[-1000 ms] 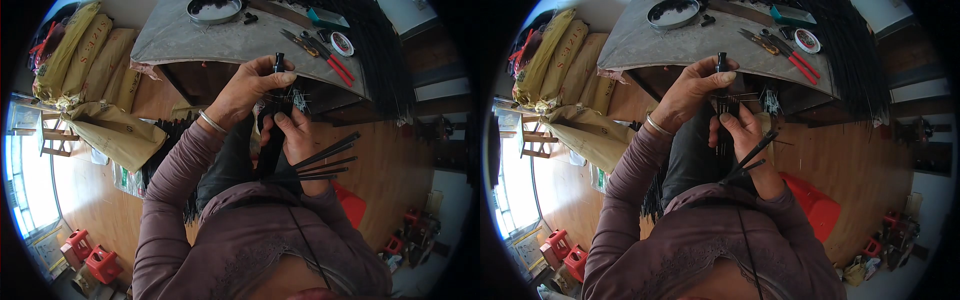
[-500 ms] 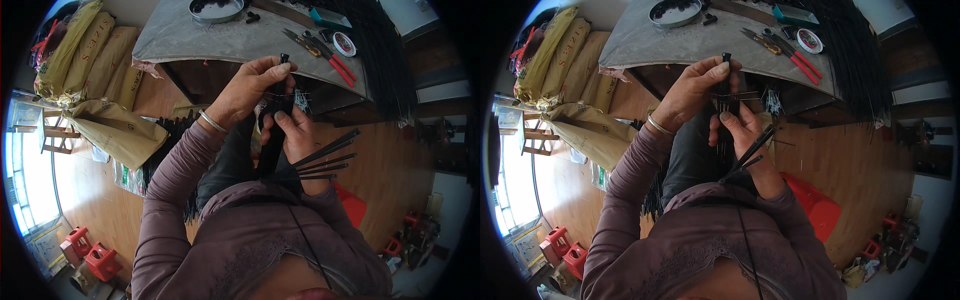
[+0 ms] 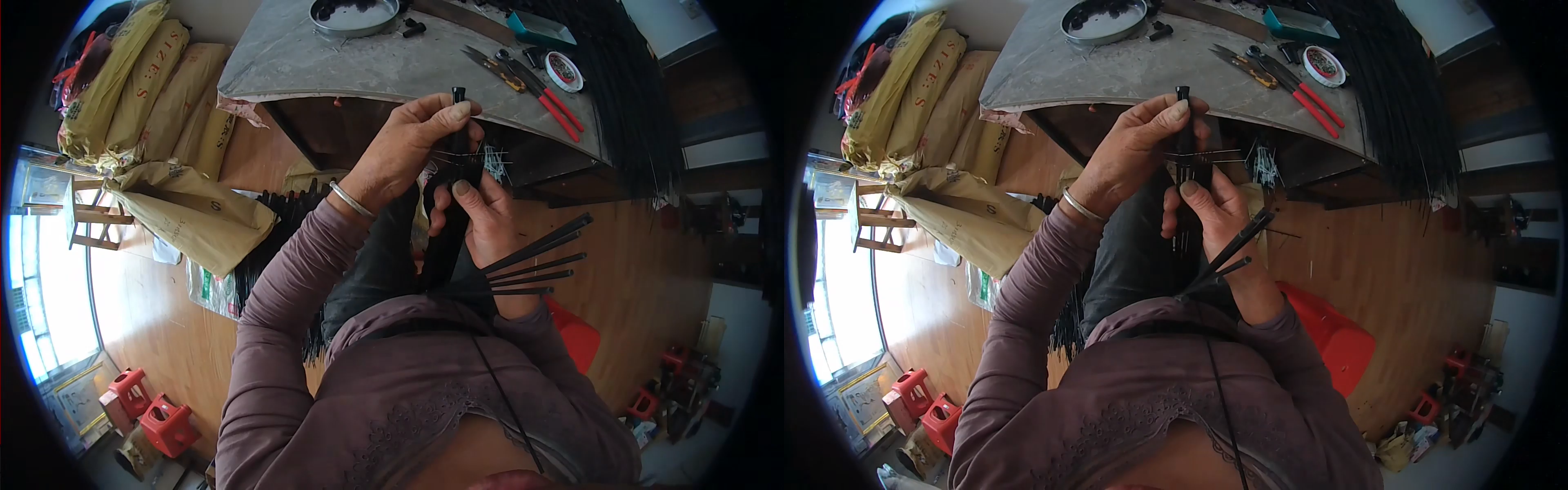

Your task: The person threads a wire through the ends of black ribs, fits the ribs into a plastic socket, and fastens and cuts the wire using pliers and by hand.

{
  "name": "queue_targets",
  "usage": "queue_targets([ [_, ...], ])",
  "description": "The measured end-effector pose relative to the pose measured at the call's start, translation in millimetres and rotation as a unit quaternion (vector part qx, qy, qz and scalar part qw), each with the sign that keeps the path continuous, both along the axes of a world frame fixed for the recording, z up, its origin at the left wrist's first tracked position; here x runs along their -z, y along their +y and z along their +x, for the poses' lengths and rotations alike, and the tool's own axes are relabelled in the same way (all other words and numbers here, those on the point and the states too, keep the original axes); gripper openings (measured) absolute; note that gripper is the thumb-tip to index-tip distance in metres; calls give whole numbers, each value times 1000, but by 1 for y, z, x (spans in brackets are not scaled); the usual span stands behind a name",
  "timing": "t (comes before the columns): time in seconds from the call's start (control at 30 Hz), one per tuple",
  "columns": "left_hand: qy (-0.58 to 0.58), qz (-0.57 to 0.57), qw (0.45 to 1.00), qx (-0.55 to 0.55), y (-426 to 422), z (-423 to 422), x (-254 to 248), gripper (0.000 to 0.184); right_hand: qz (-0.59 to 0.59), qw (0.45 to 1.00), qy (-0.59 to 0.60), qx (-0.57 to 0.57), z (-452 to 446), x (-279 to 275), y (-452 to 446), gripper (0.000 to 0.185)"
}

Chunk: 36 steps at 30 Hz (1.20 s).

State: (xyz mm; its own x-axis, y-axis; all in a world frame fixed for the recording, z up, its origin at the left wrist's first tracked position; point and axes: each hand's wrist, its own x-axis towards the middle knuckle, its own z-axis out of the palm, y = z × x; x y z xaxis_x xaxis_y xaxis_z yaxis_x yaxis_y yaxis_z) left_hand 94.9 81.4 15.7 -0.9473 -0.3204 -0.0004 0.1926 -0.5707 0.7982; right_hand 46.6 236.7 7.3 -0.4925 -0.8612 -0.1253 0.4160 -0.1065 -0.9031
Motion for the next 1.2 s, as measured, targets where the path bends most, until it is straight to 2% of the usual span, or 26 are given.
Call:
queue_targets([
  [0.63,25,-39,999,3,5,2,1,32,18,1000,3,20,2,-5,2,24],
  [1.2,-28,-45,996,-71,17,8,-5,30,9,999,-39,-9,-2,0,5,25],
])
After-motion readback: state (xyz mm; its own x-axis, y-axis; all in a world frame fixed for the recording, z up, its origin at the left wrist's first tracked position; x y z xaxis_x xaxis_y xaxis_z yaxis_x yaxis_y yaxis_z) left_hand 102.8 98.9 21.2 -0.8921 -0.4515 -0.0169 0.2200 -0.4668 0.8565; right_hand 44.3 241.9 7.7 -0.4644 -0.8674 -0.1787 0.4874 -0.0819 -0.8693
